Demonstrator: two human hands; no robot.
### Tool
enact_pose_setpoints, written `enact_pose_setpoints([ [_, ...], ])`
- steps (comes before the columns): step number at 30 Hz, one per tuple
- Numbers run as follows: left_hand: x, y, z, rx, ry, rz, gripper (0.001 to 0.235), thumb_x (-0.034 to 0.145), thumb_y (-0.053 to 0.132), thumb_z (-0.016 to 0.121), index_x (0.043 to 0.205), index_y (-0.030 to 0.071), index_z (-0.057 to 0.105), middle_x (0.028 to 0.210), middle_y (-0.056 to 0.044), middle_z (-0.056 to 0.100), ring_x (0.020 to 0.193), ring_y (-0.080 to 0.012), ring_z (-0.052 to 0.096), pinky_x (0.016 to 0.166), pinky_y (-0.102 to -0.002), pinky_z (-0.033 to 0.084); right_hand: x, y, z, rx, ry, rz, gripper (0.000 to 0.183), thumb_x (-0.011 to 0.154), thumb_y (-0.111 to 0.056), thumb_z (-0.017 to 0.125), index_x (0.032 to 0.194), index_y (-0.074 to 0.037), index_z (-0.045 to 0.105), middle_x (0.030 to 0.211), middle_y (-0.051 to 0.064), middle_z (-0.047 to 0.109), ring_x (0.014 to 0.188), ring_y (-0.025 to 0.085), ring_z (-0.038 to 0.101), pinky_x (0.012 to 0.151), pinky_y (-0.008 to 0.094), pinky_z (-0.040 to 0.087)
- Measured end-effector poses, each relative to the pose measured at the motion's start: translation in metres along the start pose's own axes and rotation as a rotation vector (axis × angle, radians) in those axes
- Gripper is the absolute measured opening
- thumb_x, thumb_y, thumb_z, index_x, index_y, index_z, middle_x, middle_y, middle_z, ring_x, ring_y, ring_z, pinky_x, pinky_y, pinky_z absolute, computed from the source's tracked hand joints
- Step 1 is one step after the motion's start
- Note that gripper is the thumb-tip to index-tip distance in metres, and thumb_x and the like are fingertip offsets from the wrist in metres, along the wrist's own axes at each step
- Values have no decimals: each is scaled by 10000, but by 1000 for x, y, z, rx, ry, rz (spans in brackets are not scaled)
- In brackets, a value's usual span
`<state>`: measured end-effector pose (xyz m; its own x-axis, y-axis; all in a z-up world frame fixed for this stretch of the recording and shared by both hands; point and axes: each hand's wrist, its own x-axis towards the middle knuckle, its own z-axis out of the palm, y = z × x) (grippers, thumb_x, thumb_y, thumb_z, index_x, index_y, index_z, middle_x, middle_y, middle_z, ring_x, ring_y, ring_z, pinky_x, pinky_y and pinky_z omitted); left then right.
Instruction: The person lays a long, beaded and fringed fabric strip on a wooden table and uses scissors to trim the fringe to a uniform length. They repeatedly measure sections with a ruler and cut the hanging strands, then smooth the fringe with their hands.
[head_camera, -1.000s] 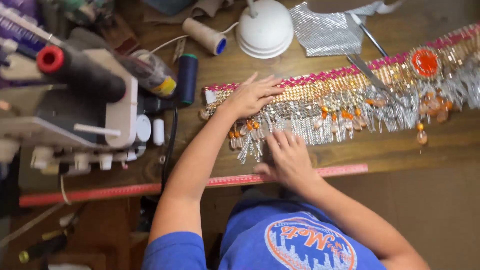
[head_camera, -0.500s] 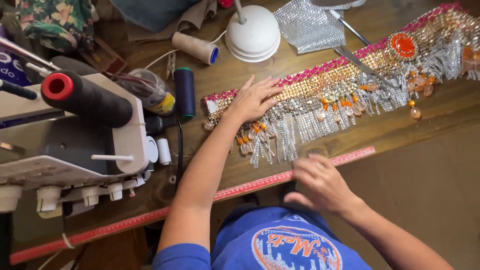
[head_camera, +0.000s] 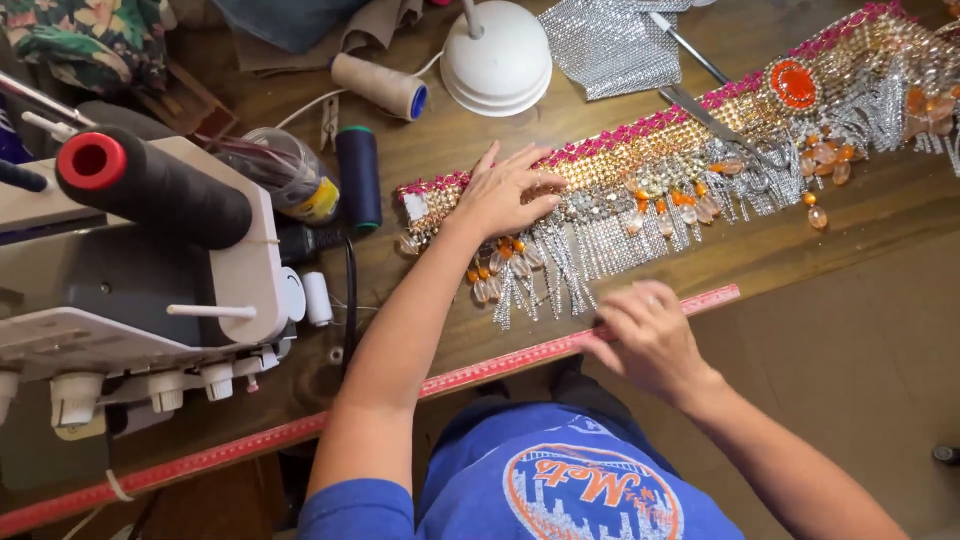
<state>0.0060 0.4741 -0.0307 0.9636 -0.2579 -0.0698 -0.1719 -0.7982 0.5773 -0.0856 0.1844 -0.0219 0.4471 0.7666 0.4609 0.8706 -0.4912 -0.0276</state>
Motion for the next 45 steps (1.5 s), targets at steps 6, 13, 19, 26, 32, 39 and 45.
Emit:
enact_pose_setpoints([
  [6, 11, 4, 11, -24, 97, -80, 306, 914, 625, 609, 1112, 428, 734, 1512, 35, 549, 1465, -220, 443, 1255, -607, 85, 45, 13, 37, 96, 96, -7, 614, 904, -618, 688, 1179, -70, 669, 1235, 133, 671, 1158, 273, 654, 960, 450, 471],
  [13, 2, 4, 4, -71, 76, -27, 312, 934, 507, 679, 1222, 391, 704, 1570, -23, 496, 1508, -241, 378, 1258, -614, 40, 22, -28, -1, 88, 7, 65, 420, 844, -473, 768, 1065, -121, 706, 1127, 78, 704, 1070, 247, 688, 1010, 466, 462],
  [19, -6, 9, -6, -74, 24, -3, 307, 1001, 322, 634, 1299, 371, 689, 1607, -42, 450, 1539, -239, 305, 1265, -586, -2, 46, -19, 25, 25, -72, -24, 742, 823, -694, 685, 1266, -101, 629, 1291, 104, 649, 1229, 241, 616, 1112, 481, 350],
  [26, -3, -4, 0, -166, 148, 48, 314, 946, 264, 743, 1231, 395, 729, 1553, -45, 516, 1533, -264, 293, 1267, -609, 24, 28, -38, -14, 214, -88, -88, 541, 780, -641, 789, 971, -143, 696, 1002, 42, 705, 995, 229, 668, 1003, 487, 407],
  [32, -8, -27, 9, 8, 207, 135, 108, 881, 242, 777, 952, 323, 768, 1381, 7, 619, 1482, -306, 379, 1233, -644, 239, 77, 4, 73, 128, -57, 74, 509, 808, -414, 745, 1219, -128, 651, 1237, 85, 636, 1118, 296, 641, 892, 450, 466],
  [39, -9, -37, 7, -161, 123, 124, 229, 759, 167, 753, 962, 272, 742, 1340, -31, 605, 1453, -373, 419, 1264, -619, 190, 20, -13, 55, 56, -24, 33, 353, 768, -367, 769, 1054, -190, 662, 1128, 12, 661, 1009, 245, 661, 866, 417, 461],
  [45, -7, -35, 14, -195, 103, 59, 183, 749, 273, 741, 929, 304, 742, 1324, -4, 617, 1465, -320, 421, 1278, -574, 169, 39, -8, 25, 309, -97, -11, 148, 777, -328, 774, 834, -226, 684, 904, -27, 701, 881, 214, 671, 846, 394, 436],
])
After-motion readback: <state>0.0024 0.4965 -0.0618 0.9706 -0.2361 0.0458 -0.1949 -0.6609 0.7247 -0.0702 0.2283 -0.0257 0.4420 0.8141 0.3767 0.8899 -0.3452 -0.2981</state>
